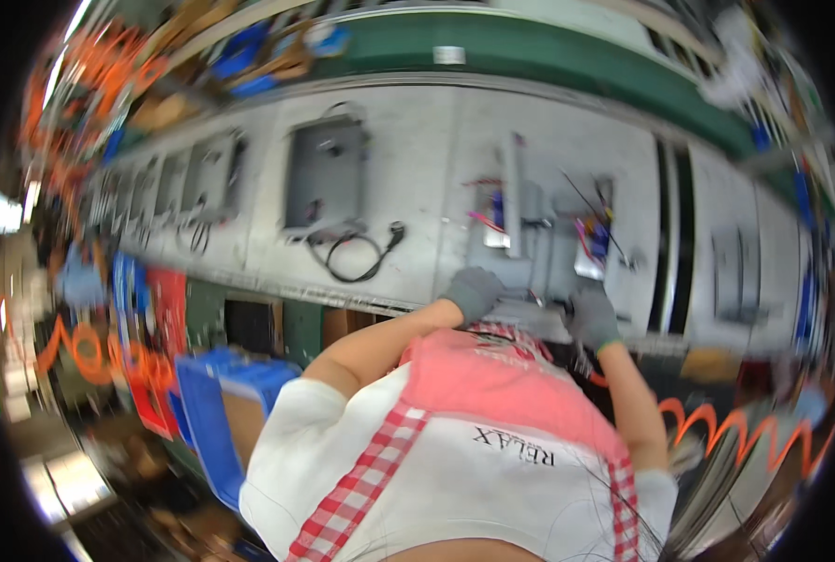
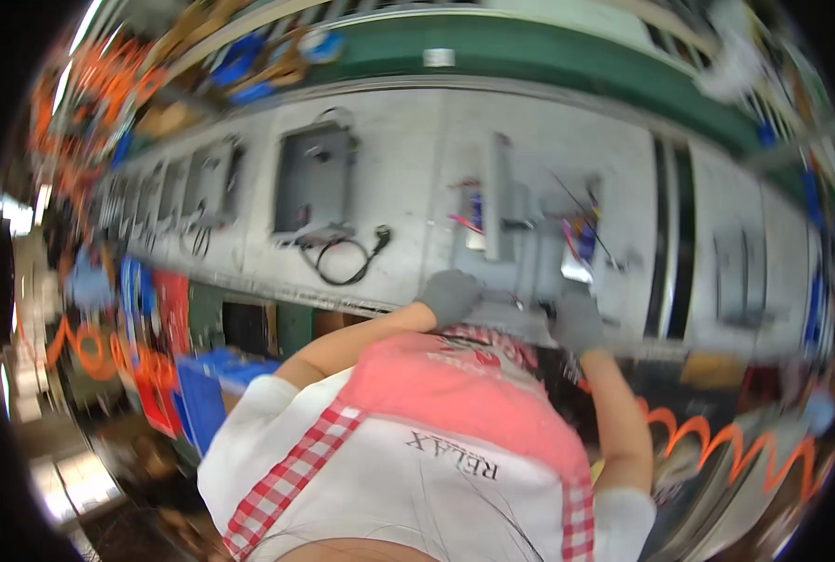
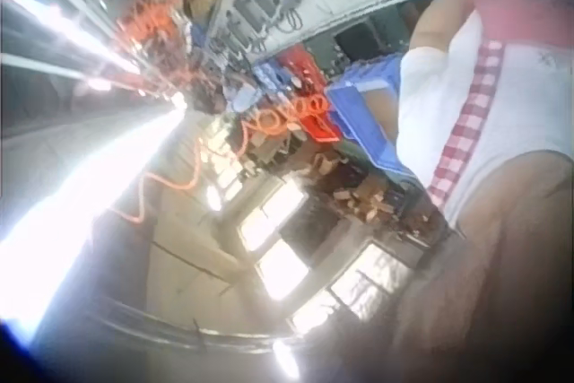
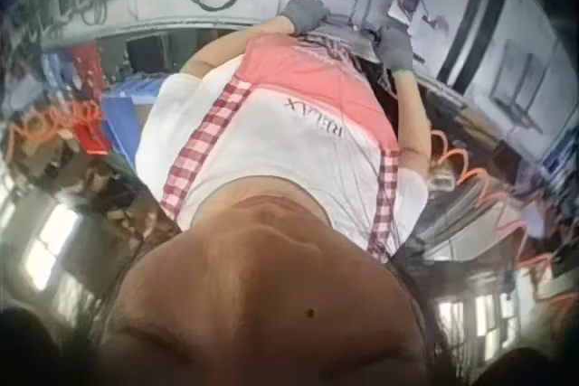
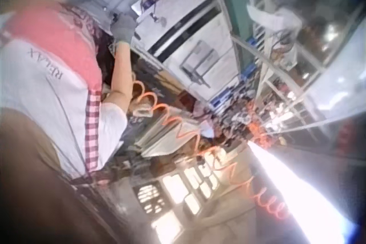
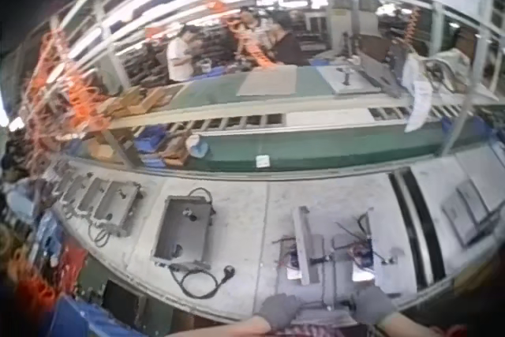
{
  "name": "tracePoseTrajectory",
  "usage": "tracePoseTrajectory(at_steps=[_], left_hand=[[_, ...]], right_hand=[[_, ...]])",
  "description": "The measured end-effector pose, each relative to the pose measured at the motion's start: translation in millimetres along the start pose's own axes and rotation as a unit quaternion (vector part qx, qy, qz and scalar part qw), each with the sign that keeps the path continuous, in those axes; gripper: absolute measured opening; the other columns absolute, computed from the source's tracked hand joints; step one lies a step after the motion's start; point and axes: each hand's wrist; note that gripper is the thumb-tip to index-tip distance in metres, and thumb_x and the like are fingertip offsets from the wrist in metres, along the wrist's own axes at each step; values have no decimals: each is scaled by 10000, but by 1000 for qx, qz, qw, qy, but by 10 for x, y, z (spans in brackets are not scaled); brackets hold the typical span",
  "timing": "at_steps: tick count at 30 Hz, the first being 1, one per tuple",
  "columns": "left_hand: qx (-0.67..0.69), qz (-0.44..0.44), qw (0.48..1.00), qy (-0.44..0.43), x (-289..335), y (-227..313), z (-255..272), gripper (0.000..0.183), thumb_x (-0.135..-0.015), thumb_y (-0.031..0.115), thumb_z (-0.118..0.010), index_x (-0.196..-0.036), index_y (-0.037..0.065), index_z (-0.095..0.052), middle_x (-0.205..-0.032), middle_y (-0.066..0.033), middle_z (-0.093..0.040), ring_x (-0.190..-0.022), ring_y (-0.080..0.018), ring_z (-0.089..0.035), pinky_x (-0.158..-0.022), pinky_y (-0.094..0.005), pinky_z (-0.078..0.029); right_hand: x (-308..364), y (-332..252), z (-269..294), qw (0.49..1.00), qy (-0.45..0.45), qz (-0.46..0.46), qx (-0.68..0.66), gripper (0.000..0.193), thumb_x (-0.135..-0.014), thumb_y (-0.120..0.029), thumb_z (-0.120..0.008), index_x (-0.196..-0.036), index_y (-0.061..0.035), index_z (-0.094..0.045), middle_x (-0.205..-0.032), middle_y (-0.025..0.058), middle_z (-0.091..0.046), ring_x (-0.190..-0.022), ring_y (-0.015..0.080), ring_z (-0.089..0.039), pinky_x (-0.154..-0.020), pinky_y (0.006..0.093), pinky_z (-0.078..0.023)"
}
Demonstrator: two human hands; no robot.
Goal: The person assembles an electronic device by connecting wires and components inside a metal enclosure. They use a screwdriver to secure parts, place yellow insulating pads, and use a heat gun to treat components on a circuit board. The person then places the assembled unit onto a conveyor belt.
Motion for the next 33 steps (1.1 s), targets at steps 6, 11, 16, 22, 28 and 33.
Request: tracePoseTrajectory(at_steps=[6, 11, 16, 22, 28, 33], left_hand=[[-41, 1, 997, -71, -98, 89, 109, 213, -784, 211, -604, -970, 121, -653, -981, -115, -639, -919, -300, -622, -761, -425, -505], [-57, 2, 997, -49, -72, 94, 101, 240, -813, 313, -632, -1008, 176, -663, -981, -95, -629, -903, -301, -616, -751, -423, -497], [-11, -47, 998, -37, -70, 122, 201, 240, -818, 319, -615, -969, 141, -675, -945, -94, -626, -896, -302, -602, -738, -430, -489], [69, -186, 980, -17, -291, 362, 553, 220, -828, 301, -617, -942, 121, -673, -923, -103, -621, -867, -314, -595, -743, -432, -469], [-49, -275, 959, 43, -681, 558, 422, 454, -843, 331, -621, -1219, 89, -546, -1015, -177, -634, -925, -339, -614, -791, -415, -478], [14, -214, 968, -130, -740, 512, 200, 583, -805, 446, -641, -1255, 95, -519, -1043, -184, -625, -945, -340, -611, -834, -418, -466]], right_hand=[[127, -172, -26, 980, 178, -82, 27, 376, -705, -204, -692, -1067, -145, -608, -1087, 97, -570, -1050, 283, -514, -856, 432, -419], [496, -667, -69, 920, 329, -200, -70, 381, -703, -138, -676, -1075, -118, -590, -1136, 98, -551, -1083, 305, -494, -927, 435, -398], [1134, -892, -437, 846, 421, -301, -128, 305, -699, -47, -654, -993, -101, -597, -1043, 82, -588, -1026, 308, -548, -850, 403, -462], [2039, -1452, -1328, 735, 324, -528, -273, 128, -739, -109, -630, -868, -111, -629, -855, 78, -600, -848, 287, -600, -747, 406, -490], [2438, -2058, -1737, 623, 302, -632, -348, 130, -740, -103, -639, -869, -87, -652, -824, 88, -631, -771, 258, -634, -693, 363, -505], [2643, -2246, -2087, 545, 348, -653, -394, 138, -756, -104, -649, -885, -59, -660, -830, 99, -654, -735, 207, -642, -680, 313, -506]])
Point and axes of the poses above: each hand's wrist, its own x-axis away from the middle knuckle, its own z-axis out of the back of the hand, y = z × x
